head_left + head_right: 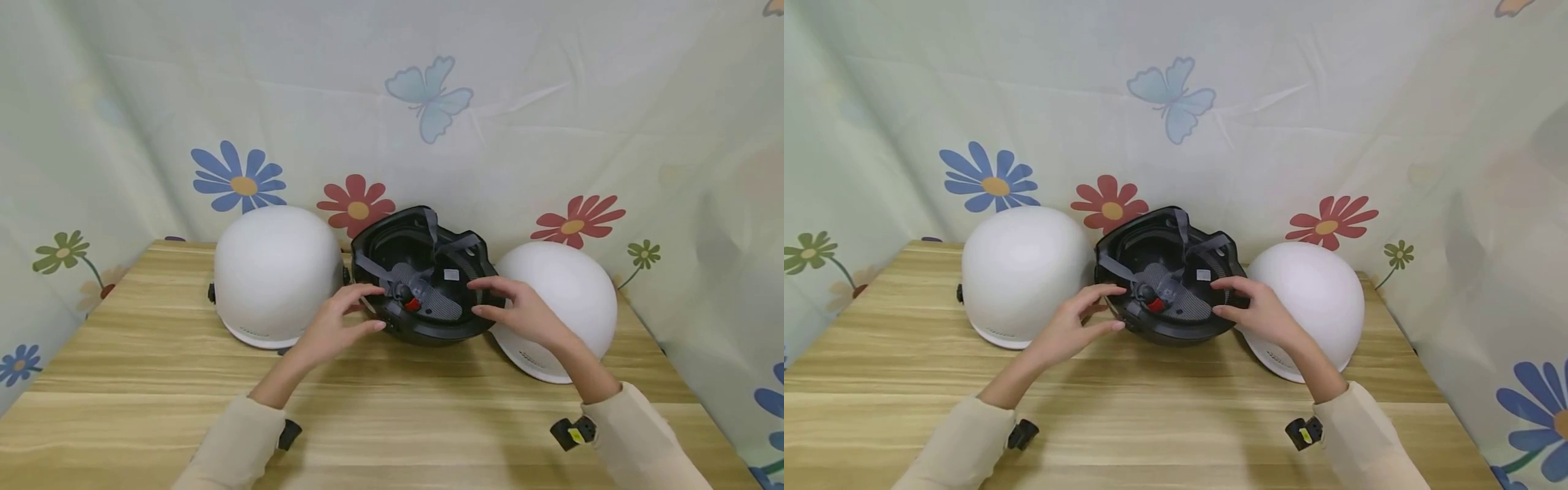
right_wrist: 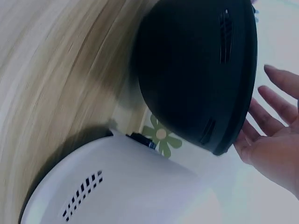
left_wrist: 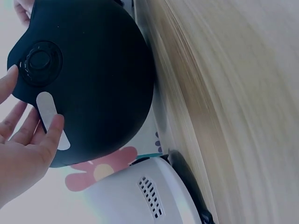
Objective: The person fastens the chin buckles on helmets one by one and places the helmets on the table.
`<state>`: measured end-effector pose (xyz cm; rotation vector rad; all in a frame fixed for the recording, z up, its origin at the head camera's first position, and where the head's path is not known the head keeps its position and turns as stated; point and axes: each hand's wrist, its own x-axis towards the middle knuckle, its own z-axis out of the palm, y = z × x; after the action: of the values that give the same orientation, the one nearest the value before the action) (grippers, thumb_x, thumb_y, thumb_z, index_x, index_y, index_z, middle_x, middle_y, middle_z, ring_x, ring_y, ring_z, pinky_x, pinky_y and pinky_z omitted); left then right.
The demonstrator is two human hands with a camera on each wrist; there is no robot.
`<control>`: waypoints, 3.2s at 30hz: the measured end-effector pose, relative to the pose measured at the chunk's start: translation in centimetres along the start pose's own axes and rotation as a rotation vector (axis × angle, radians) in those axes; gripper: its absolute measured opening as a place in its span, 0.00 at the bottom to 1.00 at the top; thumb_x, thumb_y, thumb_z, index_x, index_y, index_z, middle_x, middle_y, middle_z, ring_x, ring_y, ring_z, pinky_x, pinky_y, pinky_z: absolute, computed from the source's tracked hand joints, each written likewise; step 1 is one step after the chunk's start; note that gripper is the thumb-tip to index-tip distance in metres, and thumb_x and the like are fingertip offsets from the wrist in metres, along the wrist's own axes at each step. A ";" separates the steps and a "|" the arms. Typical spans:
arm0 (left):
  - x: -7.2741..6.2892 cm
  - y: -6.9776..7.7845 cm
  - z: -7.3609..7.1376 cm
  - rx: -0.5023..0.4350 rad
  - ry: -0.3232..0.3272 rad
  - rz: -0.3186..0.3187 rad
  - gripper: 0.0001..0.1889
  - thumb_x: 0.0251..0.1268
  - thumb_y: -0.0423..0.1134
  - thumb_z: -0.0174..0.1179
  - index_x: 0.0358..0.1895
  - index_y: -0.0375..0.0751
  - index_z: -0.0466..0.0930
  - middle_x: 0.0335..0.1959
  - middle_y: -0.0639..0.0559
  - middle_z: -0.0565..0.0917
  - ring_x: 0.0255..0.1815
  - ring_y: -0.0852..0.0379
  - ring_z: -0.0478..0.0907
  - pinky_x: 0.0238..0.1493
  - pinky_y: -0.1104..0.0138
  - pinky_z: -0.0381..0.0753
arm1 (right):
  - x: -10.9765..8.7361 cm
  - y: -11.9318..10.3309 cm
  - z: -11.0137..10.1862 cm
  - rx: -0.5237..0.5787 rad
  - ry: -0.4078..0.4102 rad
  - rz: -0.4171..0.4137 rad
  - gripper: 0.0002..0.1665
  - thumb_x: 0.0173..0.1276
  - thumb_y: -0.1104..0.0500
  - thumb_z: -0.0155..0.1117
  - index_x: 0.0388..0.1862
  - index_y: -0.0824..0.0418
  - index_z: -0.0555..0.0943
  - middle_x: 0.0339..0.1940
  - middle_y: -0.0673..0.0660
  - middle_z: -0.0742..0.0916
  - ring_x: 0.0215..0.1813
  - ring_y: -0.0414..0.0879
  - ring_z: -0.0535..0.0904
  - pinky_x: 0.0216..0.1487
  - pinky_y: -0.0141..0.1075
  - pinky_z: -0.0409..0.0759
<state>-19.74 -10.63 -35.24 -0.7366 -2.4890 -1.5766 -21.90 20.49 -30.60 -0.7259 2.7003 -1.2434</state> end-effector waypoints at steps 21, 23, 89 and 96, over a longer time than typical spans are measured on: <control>0.3 -1.2 -1.2 0.078 -0.030 -0.015 0.27 0.53 0.40 0.67 0.58 0.41 0.72 0.65 0.37 0.62 0.64 0.41 0.59 0.57 0.50 0.66 | -1.6 2.5 -1.6 -0.032 -0.134 -0.111 0.33 0.55 0.61 0.69 0.59 0.66 0.71 0.61 0.60 0.73 0.61 0.51 0.65 0.52 0.48 0.72; 0.3 -1.2 -1.2 0.078 -0.030 -0.014 0.27 0.53 0.40 0.66 0.58 0.41 0.72 0.65 0.37 0.62 0.65 0.41 0.59 0.58 0.50 0.66 | -1.5 2.5 -1.5 -0.022 -0.136 -0.113 0.32 0.55 0.62 0.69 0.59 0.67 0.71 0.60 0.60 0.74 0.60 0.51 0.66 0.52 0.47 0.73; 0.4 3.3 4.3 0.261 -0.068 0.185 0.14 0.46 0.31 0.69 0.40 0.40 0.82 0.37 0.52 0.83 0.44 0.55 0.78 0.48 0.62 0.74 | -1.4 1.0 1.0 -0.091 -0.034 -0.203 0.24 0.55 0.66 0.68 0.52 0.67 0.75 0.53 0.61 0.76 0.54 0.52 0.70 0.46 0.45 0.76; 0.5 3.2 4.2 0.291 -0.032 0.201 0.14 0.46 0.31 0.69 0.40 0.41 0.82 0.39 0.53 0.83 0.44 0.56 0.78 0.46 0.60 0.75 | -1.5 0.8 0.8 -0.064 -0.027 -0.171 0.25 0.55 0.66 0.68 0.54 0.66 0.74 0.56 0.61 0.75 0.56 0.51 0.69 0.48 0.45 0.75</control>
<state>-18.03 -5.73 -34.39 -0.9346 -2.4969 -1.1152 -20.67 21.05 -31.87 -0.9924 2.7160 -1.1754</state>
